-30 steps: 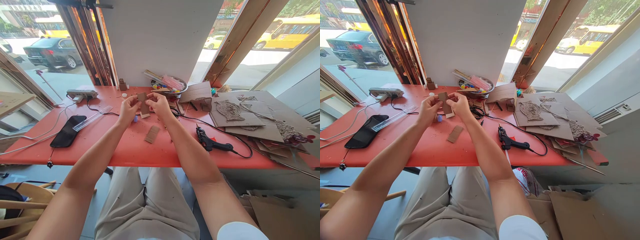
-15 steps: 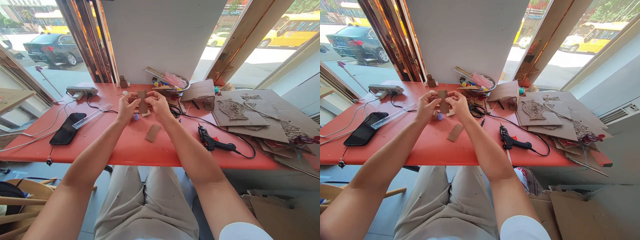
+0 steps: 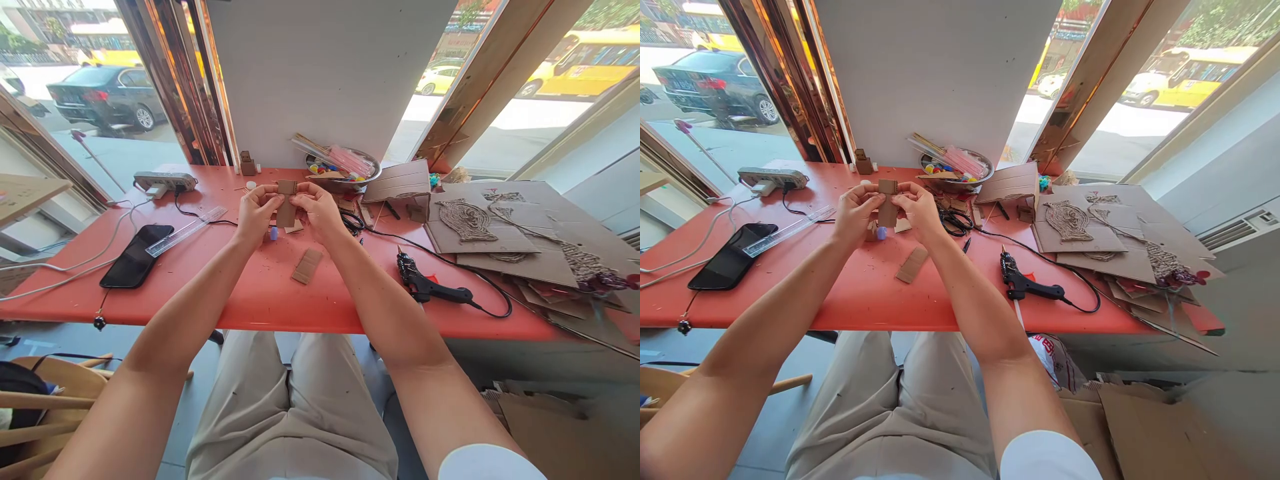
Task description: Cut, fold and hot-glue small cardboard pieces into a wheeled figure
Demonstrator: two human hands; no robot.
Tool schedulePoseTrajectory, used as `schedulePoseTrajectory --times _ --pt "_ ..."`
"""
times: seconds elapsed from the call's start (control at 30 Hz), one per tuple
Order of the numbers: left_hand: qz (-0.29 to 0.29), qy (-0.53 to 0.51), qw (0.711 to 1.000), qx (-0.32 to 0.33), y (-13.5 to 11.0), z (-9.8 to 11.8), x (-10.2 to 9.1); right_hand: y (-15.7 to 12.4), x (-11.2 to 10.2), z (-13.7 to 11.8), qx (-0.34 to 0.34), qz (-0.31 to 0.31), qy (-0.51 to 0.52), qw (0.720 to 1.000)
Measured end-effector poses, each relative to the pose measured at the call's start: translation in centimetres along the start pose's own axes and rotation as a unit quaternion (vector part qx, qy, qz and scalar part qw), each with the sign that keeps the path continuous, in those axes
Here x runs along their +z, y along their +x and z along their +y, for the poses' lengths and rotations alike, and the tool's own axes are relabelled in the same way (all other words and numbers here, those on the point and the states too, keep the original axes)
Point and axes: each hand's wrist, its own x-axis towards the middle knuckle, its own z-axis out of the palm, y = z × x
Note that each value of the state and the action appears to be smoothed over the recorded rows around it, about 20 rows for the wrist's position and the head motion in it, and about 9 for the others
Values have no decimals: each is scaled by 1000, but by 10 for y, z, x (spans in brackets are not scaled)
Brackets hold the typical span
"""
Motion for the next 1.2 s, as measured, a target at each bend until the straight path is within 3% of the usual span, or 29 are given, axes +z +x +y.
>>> schedulePoseTrajectory --times 0.13,0.4,0.6,0.93,1.2 --pt "-27 -8 999 -22 -1 2 -1 2 -3 3 -16 19 -6 1000" --pt "11 -1 1000 -4 3 -4 -4 4 -3 6 -10 9 -9 1000" --pt "-40 -2 998 -45 4 0 -8 5 -3 4 -3 27 -20 999" --pt "12 12 999 -30 3 -2 -3 2 4 3 8 38 -7 999" --pt "15 3 999 -44 3 -4 -3 1 7 4 4 39 3 999"
